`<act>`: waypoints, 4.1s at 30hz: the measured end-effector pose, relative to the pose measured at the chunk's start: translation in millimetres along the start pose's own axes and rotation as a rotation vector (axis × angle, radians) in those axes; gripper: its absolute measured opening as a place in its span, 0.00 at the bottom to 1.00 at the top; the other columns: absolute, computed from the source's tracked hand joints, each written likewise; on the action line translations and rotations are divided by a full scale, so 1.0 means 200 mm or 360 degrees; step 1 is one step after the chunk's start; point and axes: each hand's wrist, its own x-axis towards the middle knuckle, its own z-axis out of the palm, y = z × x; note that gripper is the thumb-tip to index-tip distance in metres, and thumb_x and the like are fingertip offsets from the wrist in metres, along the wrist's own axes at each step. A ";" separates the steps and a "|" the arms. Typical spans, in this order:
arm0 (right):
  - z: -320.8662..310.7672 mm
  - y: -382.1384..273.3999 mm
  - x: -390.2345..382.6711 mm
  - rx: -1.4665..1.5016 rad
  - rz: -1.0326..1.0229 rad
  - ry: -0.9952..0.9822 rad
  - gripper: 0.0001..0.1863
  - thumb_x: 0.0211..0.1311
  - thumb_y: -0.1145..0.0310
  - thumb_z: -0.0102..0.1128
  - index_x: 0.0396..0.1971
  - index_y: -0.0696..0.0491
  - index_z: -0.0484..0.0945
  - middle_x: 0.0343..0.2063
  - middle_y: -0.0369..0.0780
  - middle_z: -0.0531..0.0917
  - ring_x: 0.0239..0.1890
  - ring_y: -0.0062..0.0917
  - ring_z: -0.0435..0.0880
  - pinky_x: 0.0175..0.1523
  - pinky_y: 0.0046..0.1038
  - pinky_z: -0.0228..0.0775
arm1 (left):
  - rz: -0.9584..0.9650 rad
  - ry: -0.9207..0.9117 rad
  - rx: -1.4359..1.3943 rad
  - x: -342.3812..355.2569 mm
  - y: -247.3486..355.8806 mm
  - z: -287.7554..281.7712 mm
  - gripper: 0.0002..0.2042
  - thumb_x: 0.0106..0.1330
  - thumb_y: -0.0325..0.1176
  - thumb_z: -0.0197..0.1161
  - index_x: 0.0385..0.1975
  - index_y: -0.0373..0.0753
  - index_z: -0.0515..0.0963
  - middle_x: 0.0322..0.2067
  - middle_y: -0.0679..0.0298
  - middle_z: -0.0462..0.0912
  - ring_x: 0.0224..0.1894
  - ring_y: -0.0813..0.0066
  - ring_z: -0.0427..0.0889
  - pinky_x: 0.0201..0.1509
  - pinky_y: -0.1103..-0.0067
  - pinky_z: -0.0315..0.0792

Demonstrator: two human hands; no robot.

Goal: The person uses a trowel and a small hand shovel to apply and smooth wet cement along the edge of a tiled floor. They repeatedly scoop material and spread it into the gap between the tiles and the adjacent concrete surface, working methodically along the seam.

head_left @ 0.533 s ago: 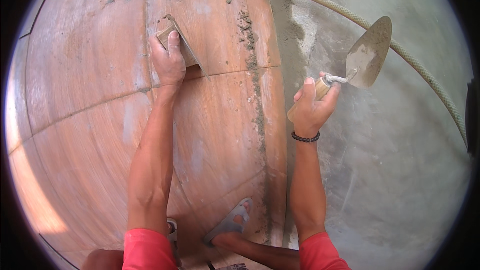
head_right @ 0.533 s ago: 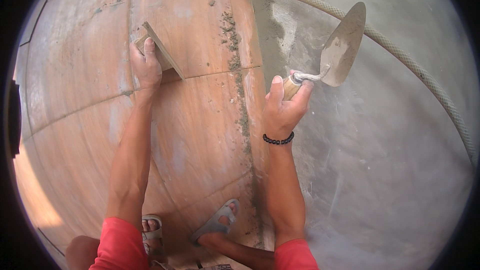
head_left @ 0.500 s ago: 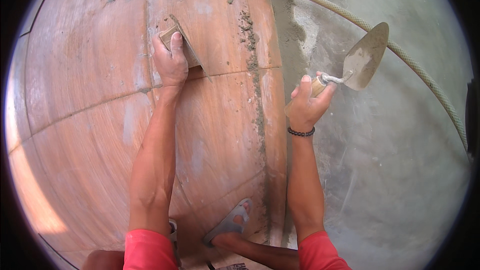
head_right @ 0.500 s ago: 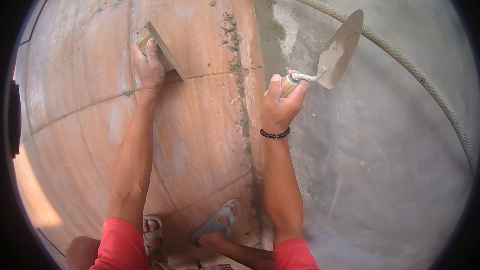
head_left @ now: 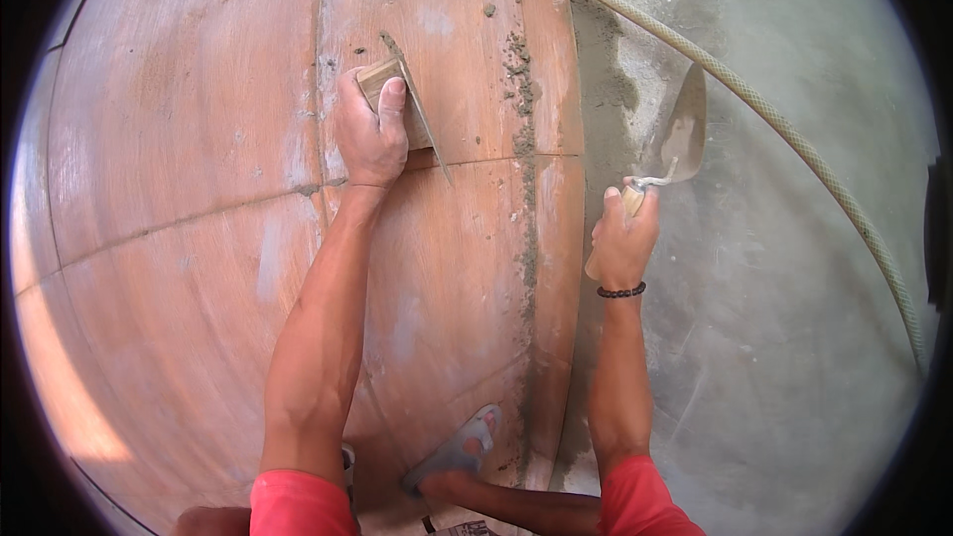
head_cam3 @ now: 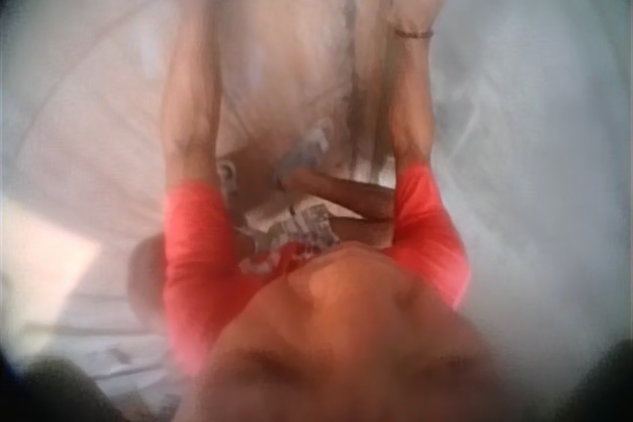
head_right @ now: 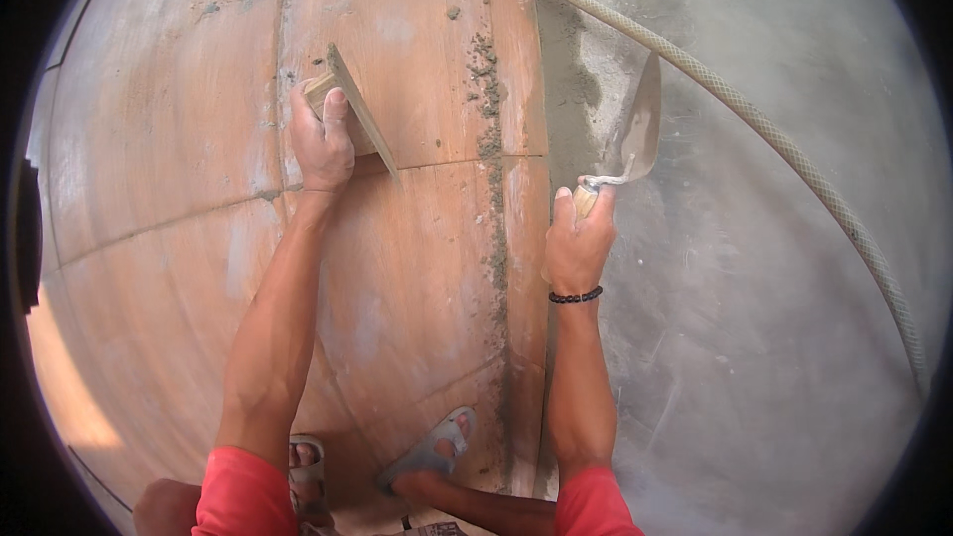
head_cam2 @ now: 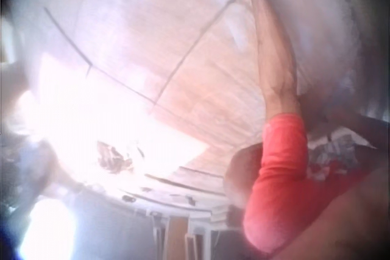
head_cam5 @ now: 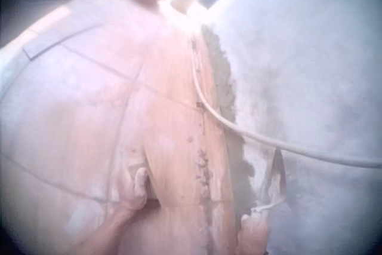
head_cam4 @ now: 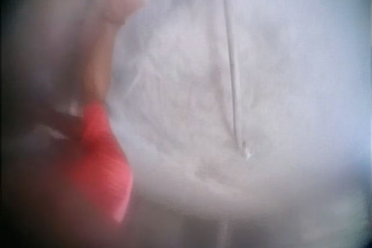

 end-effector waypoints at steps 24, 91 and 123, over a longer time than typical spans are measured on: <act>0.02 -0.07 -0.11 0.0579 0.0412 -0.0077 0.14 0.66 0.68 0.51 0.46 0.59 0.66 0.21 0.35 0.71 0.14 0.17 0.70 0.18 0.21 0.66 | -0.0071 -0.0059 0.0026 0.02 0.00 -0.01 0.27 0.69 0.56 0.52 0.47 0.33 0.69 0.34 0.46 0.81 0.38 0.47 0.81 0.42 0.63 0.72; -0.18 -0.07 -0.07 0.0255 0.0100 -0.0263 0.13 0.65 0.67 0.55 0.43 0.59 0.69 0.21 0.36 0.74 0.15 0.16 0.71 0.21 0.22 0.64 | -0.0044 -0.0071 0.0156 -0.01 0.01 0.01 0.27 0.68 0.57 0.53 0.49 0.35 0.69 0.32 0.48 0.83 0.36 0.47 0.83 0.38 0.63 0.74; -0.30 -0.27 -0.19 0.0696 0.0566 -0.0337 0.18 0.67 0.70 0.49 0.54 0.60 0.63 0.22 0.35 0.71 0.17 0.17 0.72 0.20 0.21 0.67 | -0.0038 -0.0075 0.0229 0.00 0.01 0.00 0.27 0.68 0.56 0.52 0.49 0.34 0.68 0.34 0.47 0.83 0.38 0.45 0.81 0.41 0.62 0.72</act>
